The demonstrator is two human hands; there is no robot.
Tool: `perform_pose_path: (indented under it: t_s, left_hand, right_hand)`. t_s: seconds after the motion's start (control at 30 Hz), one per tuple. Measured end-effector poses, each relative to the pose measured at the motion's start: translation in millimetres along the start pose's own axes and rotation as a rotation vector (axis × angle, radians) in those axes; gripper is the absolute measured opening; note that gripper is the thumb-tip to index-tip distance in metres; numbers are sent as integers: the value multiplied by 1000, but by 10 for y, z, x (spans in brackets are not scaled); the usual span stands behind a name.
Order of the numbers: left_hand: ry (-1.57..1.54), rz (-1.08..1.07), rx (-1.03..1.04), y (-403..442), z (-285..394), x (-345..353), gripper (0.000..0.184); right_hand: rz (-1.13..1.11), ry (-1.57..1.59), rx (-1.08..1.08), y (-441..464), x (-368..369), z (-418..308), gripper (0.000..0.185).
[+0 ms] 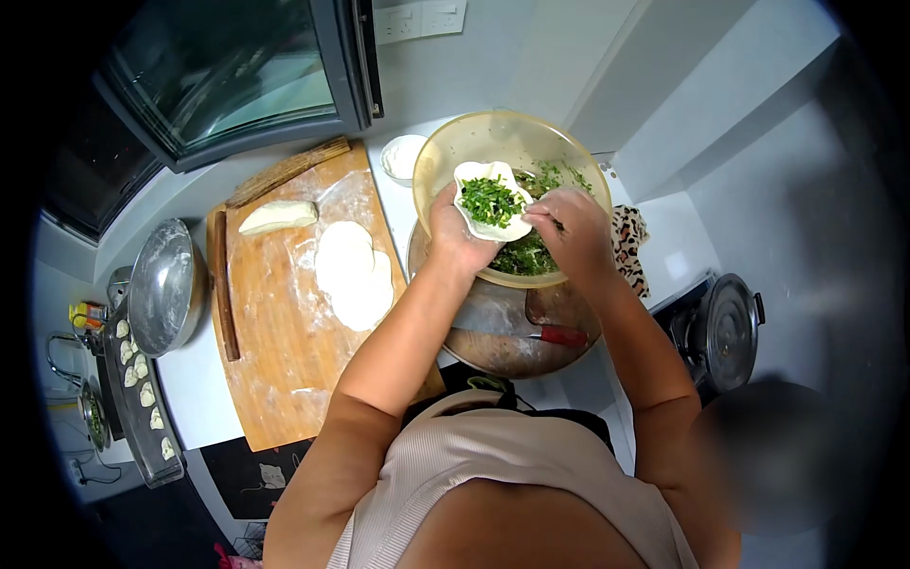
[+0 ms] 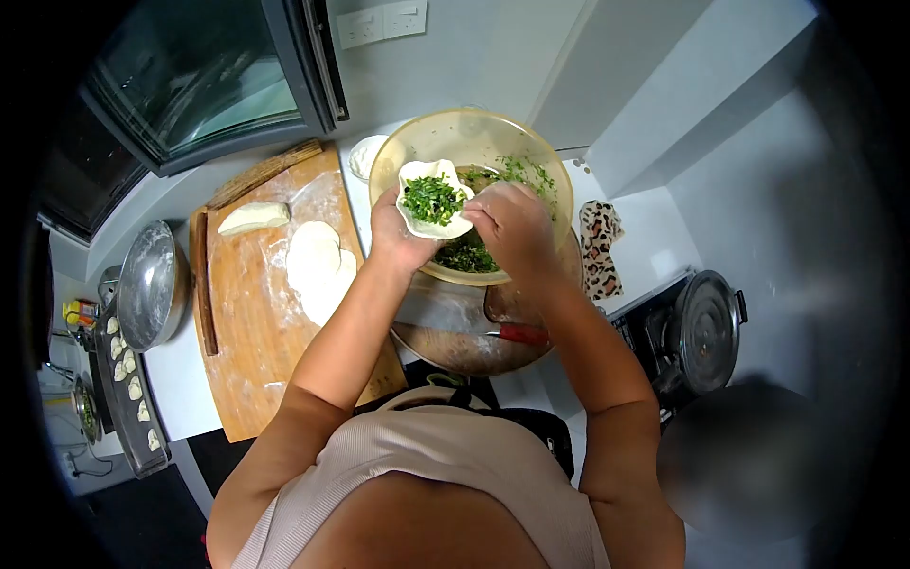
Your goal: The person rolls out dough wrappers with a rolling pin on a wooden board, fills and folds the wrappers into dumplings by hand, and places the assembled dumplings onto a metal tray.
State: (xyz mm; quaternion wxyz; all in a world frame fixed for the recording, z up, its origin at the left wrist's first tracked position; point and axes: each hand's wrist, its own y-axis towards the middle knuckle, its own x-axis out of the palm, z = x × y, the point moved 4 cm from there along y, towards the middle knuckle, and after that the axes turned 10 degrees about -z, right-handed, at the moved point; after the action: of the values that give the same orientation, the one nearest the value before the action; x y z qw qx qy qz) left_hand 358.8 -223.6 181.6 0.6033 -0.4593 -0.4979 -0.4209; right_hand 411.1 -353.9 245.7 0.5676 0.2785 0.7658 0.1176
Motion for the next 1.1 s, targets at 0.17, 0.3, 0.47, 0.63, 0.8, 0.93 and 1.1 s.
perform_pose_path:
  t_s: [0.17,0.3,0.47,0.63,0.8,0.93,1.1]
  left_hand:
    - [-11,36,-34,4,-68,22,45]
    - [-20,-24,-60,26,-69,42,42]
    - [3,-35,-80,38,-113,81,43]
    - [217,-1,-109,-80,-141,179,44]
    - [384,11,-162,-155,-186,195,39]
    - [404,-56,-168,-161,-190,206,38]
    - [398,-126,-215,-159,-152,208,41]
  right_hand:
    - [-18,57,-65,25,-125,-67,17]
    - [-86,-174,-253,-96,-190,-143,18]
    - [-25,-272,-328,-174,-77,-53,18]
    - [1,-13,-157,-49,-111,-25,12]
    - [48,93,-27,175,-149,5,8]
    - [-25,165,6,289,-136,76,9]
    - [-219,230,246,325,-109,122,9]
